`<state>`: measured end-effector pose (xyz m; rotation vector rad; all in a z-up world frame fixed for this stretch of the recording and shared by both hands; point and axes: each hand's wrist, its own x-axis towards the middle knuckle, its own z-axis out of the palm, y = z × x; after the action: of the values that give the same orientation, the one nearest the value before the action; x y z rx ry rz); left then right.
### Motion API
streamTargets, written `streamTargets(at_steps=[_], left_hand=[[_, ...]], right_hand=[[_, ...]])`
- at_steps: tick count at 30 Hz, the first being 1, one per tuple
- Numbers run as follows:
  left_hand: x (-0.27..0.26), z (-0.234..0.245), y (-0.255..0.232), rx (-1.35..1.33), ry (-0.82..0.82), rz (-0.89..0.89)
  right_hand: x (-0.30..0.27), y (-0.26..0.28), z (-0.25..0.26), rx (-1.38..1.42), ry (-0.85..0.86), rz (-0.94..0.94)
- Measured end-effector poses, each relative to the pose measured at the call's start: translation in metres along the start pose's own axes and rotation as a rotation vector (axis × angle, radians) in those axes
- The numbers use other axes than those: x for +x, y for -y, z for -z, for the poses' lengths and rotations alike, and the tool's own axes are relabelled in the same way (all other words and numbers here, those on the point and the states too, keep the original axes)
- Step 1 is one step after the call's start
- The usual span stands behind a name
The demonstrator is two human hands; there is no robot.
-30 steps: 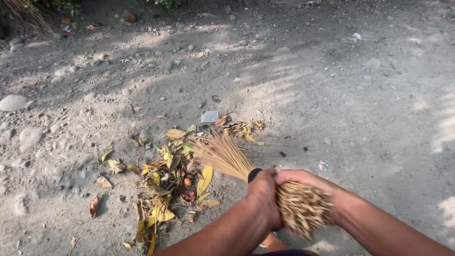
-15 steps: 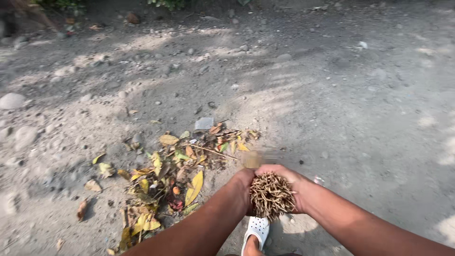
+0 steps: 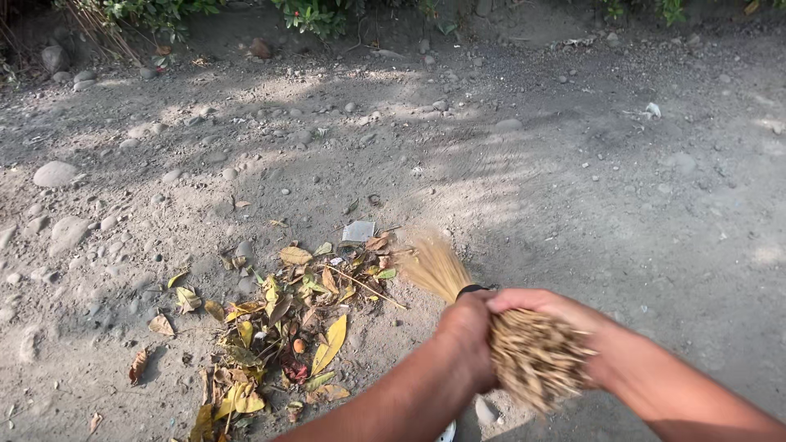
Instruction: The person sweeps yellow leaves and debris on a dirt path using a stick broom held with both hands, gathering the items into a pile.
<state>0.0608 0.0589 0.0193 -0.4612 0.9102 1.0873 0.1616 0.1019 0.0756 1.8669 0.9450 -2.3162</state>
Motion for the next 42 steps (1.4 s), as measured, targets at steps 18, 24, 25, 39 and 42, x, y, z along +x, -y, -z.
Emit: streamTargets(at_steps=[18, 24, 25, 39, 42], left_hand=[[-0.008, -0.035, 0.012, -0.06, -0.236, -0.189], [0.03, -0.024, -0.037, 0.172, 0.002, 0.153], [0.036, -0.017, -0.048, 0.181, -0.066, 0.143], [0.006, -0.052, -0.056, -0.035, -0.154, -0.053], [0.03, -0.052, -0.076, 0.028, -0.02, 0.118]], right_hand=[[0.014, 0.014, 0.041, 0.137, 0.228, -0.027], [0.054, 0.037, 0.033, 0.051, -0.023, 0.064], [0.072, 0.041, 0.025, 0.028, 0.007, 0.073], [0.037, 0.073, 0.011, 0.055, 0.073, -0.03], [0.039, 0.085, 0.003, 0.061, -0.029, -0.03]])
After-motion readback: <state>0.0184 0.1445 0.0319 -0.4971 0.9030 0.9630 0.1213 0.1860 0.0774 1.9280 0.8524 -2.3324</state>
